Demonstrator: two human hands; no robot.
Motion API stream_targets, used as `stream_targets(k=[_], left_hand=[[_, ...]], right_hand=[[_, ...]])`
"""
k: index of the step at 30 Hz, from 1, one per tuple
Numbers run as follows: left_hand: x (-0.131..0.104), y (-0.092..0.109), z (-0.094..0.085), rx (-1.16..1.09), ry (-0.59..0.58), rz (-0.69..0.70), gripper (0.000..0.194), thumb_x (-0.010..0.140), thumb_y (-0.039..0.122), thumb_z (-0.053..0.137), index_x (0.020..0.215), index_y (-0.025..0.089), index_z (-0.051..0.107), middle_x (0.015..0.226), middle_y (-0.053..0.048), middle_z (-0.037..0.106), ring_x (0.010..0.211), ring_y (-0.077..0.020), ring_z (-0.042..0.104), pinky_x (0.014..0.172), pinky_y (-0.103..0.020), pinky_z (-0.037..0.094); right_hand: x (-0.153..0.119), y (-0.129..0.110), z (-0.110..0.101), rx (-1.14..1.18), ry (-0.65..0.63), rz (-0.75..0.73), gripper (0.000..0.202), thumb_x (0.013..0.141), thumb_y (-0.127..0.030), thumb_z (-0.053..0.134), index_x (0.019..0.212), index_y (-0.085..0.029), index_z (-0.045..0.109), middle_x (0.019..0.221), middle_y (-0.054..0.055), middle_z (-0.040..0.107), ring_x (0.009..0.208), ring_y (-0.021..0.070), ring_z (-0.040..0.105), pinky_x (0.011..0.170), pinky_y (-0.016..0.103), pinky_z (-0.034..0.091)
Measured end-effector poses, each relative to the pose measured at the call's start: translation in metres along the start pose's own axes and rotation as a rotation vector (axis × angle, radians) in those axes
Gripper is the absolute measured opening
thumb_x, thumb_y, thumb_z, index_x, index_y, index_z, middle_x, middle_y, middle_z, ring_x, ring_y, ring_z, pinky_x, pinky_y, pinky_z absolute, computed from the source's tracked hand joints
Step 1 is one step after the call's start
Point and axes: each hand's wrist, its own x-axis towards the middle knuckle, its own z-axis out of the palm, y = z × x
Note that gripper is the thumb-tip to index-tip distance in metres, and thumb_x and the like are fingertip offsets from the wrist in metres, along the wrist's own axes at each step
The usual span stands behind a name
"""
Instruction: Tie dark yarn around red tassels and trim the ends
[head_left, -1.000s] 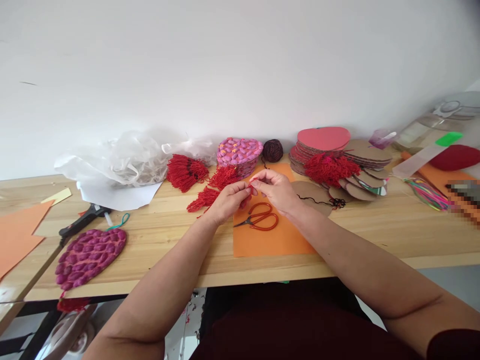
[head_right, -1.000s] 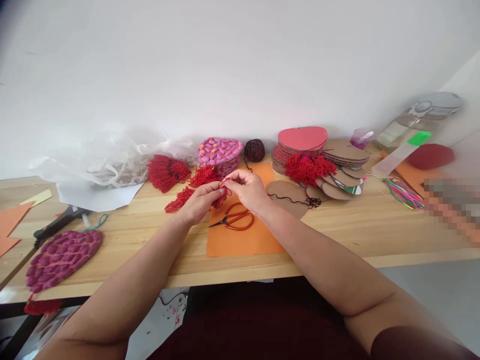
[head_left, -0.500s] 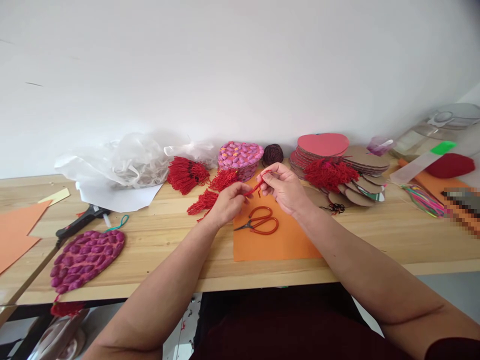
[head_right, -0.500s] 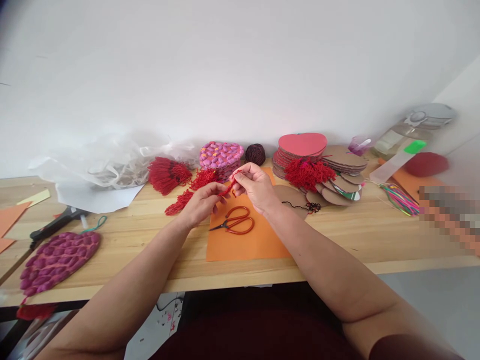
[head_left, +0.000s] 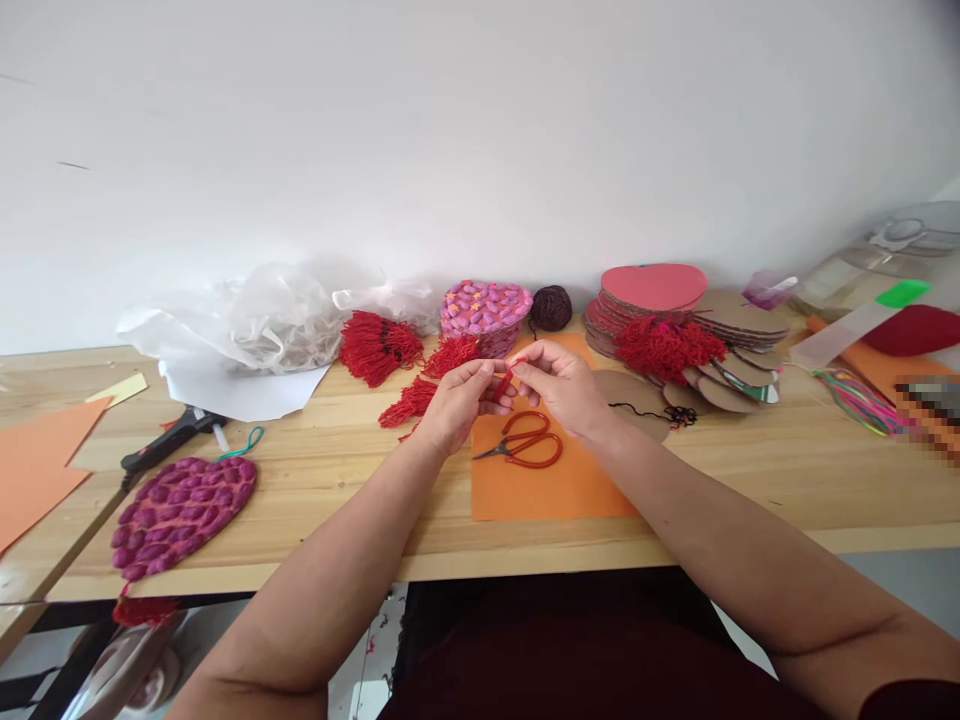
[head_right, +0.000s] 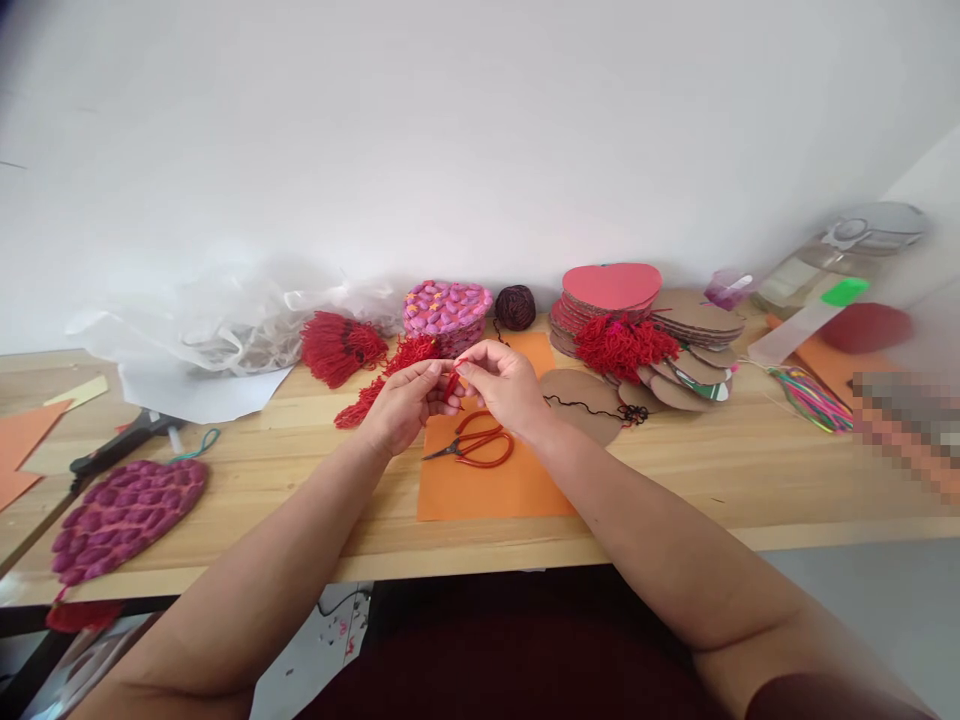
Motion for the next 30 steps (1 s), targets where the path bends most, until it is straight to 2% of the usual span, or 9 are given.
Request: stream_targets(k=[5,10,14,16,22,26,30], left_hand=[[-0.003,0.002,0.004,0.14,-0.016,0.039,0.031,0.083,0.042,0.069,0.076,0.012,0.065,0.068,-0.003,0.064,0.054,-0.0082,0.054,0.054,-0.021,0.045],[-0.004,0.001,0.006,0.318,0.009,0.113,0.033,0.086,0.042,0.061,0.069,0.014,0.062,0.062,-0.001,0.058,0.052,-0.008,0.049,0.051,-0.021,0.04],[-0.003,0.0,0.005,0.286,0.034,0.096,0.019,0.079,0.032,0.06,0.077,0.014,0.067,0.06,0.001,0.056,0.052,-0.0087,0.048,0.05,-0.021,0.039],[-0.002,0.0,0.005,0.271,0.046,0.087,0.019,0.075,0.028,0.06,0.083,0.014,0.07,0.061,0.001,0.058,0.053,-0.0092,0.049,0.051,-0.022,0.039],[-0.002,0.001,0.003,0.429,0.04,0.088,0.022,0.077,0.031,0.057,0.081,0.014,0.071,0.066,0.0,0.058,0.056,-0.0096,0.047,0.052,-0.023,0.037],[-0.003,0.001,0.002,0.58,0.032,0.114,0.021,0.081,0.031,0.051,0.078,0.017,0.067,0.061,0.003,0.049,0.054,-0.0106,0.042,0.052,-0.024,0.034],[-0.003,0.002,0.004,0.598,-0.033,0.114,0.018,0.084,0.029,0.044,0.074,0.019,0.056,0.059,0.004,0.045,0.054,-0.0115,0.04,0.053,-0.025,0.033]], right_hand=[[0.001,0.0,0.0,0.085,0.073,0.093,0.031,0.063,-0.038,0.085,0.076,-0.02,0.063,0.065,-0.005,0.061,0.048,0.0065,0.049,0.045,0.022,0.037],[-0.001,-0.001,0.002,0.043,0.049,0.054,0.028,0.064,-0.038,0.083,0.075,-0.02,0.065,0.067,-0.004,0.062,0.049,0.0067,0.047,0.045,0.023,0.034],[-0.001,-0.002,0.002,0.032,0.042,0.028,0.026,0.065,-0.037,0.082,0.075,-0.02,0.065,0.067,-0.004,0.061,0.049,0.0065,0.045,0.045,0.023,0.033],[0.0,-0.001,0.002,0.057,0.044,0.038,0.026,0.065,-0.037,0.082,0.075,-0.021,0.065,0.066,-0.004,0.062,0.049,0.0067,0.046,0.046,0.023,0.033],[0.004,0.0,-0.004,0.151,0.063,0.05,0.029,0.059,-0.035,0.088,0.073,-0.021,0.067,0.073,-0.002,0.064,0.065,0.0107,0.058,0.052,0.022,0.042],[0.005,-0.003,-0.007,0.247,0.09,0.071,0.032,0.056,-0.035,0.092,0.072,-0.021,0.068,0.085,-0.001,0.069,0.074,0.0109,0.06,0.057,0.021,0.049],[0.005,-0.007,-0.008,0.317,0.061,0.093,0.033,0.056,-0.033,0.094,0.07,-0.021,0.067,0.091,-0.001,0.072,0.085,0.0133,0.066,0.059,0.02,0.051]])
